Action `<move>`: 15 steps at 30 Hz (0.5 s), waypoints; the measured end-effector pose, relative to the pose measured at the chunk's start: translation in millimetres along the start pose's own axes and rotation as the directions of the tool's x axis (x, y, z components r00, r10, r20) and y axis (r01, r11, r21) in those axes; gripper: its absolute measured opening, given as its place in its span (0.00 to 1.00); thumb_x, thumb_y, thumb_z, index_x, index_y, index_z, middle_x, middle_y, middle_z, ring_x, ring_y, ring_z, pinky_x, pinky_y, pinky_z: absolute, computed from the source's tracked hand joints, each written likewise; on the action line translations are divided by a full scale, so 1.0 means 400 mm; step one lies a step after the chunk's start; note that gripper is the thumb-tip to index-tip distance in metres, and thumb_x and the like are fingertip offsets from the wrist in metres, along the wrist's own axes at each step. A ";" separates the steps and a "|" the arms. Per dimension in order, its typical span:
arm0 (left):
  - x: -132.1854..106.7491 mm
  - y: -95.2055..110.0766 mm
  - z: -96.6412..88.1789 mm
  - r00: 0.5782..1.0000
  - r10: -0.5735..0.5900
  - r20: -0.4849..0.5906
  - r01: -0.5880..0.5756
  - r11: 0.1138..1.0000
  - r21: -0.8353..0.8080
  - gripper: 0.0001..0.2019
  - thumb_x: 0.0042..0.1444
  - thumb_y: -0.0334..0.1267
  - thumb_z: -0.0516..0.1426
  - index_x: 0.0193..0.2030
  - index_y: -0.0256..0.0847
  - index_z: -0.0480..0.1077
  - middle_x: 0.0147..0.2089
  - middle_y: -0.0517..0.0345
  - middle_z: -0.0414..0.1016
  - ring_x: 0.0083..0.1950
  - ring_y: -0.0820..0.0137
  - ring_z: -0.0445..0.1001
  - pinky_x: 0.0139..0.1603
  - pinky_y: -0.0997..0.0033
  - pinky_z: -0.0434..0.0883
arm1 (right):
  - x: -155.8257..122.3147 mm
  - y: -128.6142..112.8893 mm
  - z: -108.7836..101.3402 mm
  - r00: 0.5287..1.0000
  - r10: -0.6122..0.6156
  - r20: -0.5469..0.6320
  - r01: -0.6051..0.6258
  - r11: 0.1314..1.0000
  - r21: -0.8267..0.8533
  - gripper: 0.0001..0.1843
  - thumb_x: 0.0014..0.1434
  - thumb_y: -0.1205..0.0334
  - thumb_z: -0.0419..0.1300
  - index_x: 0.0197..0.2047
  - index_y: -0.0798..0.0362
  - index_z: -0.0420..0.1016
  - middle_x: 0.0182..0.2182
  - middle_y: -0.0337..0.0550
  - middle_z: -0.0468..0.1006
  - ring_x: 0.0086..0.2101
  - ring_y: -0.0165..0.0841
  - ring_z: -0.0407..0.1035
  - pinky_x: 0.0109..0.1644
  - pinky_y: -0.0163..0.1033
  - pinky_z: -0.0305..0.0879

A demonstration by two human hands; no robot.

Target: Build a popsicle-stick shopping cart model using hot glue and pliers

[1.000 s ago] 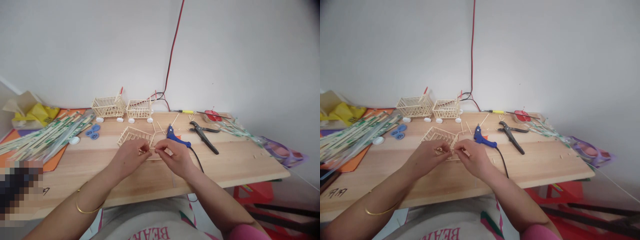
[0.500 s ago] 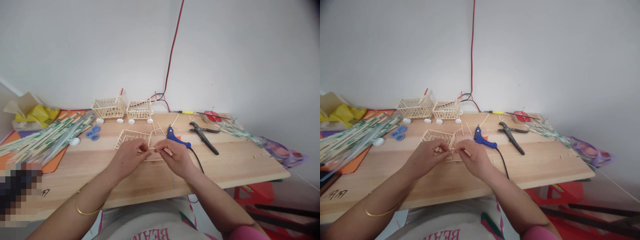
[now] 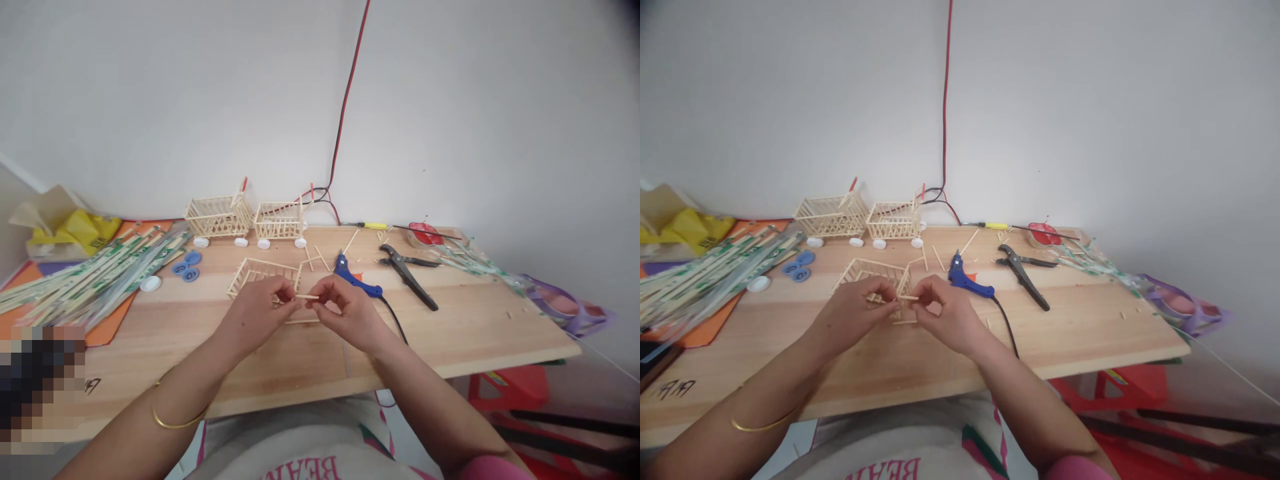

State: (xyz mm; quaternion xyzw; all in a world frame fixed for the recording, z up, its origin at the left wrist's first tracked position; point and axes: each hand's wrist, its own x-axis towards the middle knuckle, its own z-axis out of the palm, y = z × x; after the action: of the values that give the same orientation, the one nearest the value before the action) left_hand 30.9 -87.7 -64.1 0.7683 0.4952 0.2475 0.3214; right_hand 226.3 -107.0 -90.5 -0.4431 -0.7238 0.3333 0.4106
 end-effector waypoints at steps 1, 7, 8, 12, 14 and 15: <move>0.000 -0.001 0.001 1.000 0.002 0.000 -0.002 1.000 -0.007 0.07 0.52 0.40 0.58 0.29 0.40 0.69 0.29 0.64 0.73 0.33 0.71 0.71 0.36 0.72 0.63 | 0.000 -0.001 0.004 1.000 0.004 -0.009 -0.004 1.000 0.000 0.06 0.54 0.68 0.59 0.37 0.52 0.71 0.31 0.39 0.75 0.31 0.28 0.70 0.36 0.34 0.67; -0.003 -0.004 0.005 1.000 0.001 -0.001 -0.001 1.000 -0.016 0.07 0.51 0.40 0.59 0.31 0.40 0.67 0.30 0.64 0.73 0.34 0.71 0.71 0.36 0.72 0.63 | 0.003 -0.004 0.011 0.996 -0.074 -0.041 0.070 0.994 -0.083 0.03 0.58 0.65 0.59 0.33 0.52 0.74 0.28 0.39 0.76 0.29 0.28 0.69 0.34 0.33 0.65; -0.003 -0.002 0.006 1.000 0.005 0.004 -0.005 1.000 -0.019 0.06 0.51 0.39 0.59 0.31 0.40 0.67 0.30 0.64 0.72 0.34 0.71 0.71 0.36 0.73 0.63 | 0.003 -0.003 0.010 0.993 -0.107 -0.051 0.102 0.990 -0.101 0.03 0.58 0.65 0.59 0.33 0.52 0.74 0.28 0.39 0.77 0.30 0.29 0.70 0.34 0.34 0.65; -0.002 0.004 0.012 1.000 0.016 0.009 -0.015 0.999 -0.037 0.07 0.53 0.40 0.58 0.31 0.40 0.67 0.29 0.64 0.72 0.33 0.71 0.70 0.35 0.73 0.63 | 0.003 0.007 0.013 0.963 -0.250 -0.097 0.233 0.959 -0.162 0.04 0.58 0.62 0.61 0.32 0.51 0.74 0.28 0.40 0.77 0.30 0.29 0.71 0.34 0.34 0.65; -0.001 0.005 0.014 1.000 0.019 0.003 -0.019 0.999 -0.046 0.08 0.54 0.42 0.57 0.31 0.40 0.66 0.29 0.64 0.72 0.33 0.71 0.70 0.34 0.73 0.63 | 0.004 0.013 0.016 0.941 -0.317 -0.122 0.291 0.938 -0.189 0.04 0.58 0.62 0.62 0.32 0.51 0.74 0.27 0.40 0.77 0.29 0.30 0.71 0.33 0.34 0.65; -0.001 0.005 0.015 1.000 0.022 0.002 -0.022 0.999 -0.048 0.08 0.54 0.42 0.57 0.31 0.40 0.66 0.29 0.64 0.72 0.33 0.71 0.70 0.34 0.73 0.63 | 0.004 0.015 0.017 0.930 -0.342 -0.133 0.312 0.928 -0.205 0.04 0.57 0.62 0.62 0.32 0.52 0.73 0.26 0.40 0.76 0.29 0.30 0.70 0.33 0.35 0.65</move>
State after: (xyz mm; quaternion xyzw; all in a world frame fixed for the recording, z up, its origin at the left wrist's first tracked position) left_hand 36.1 -90.3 -66.7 0.7660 0.4802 0.2622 0.3377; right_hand 222.1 -103.9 -97.9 -0.3774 -0.7781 0.1552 0.4776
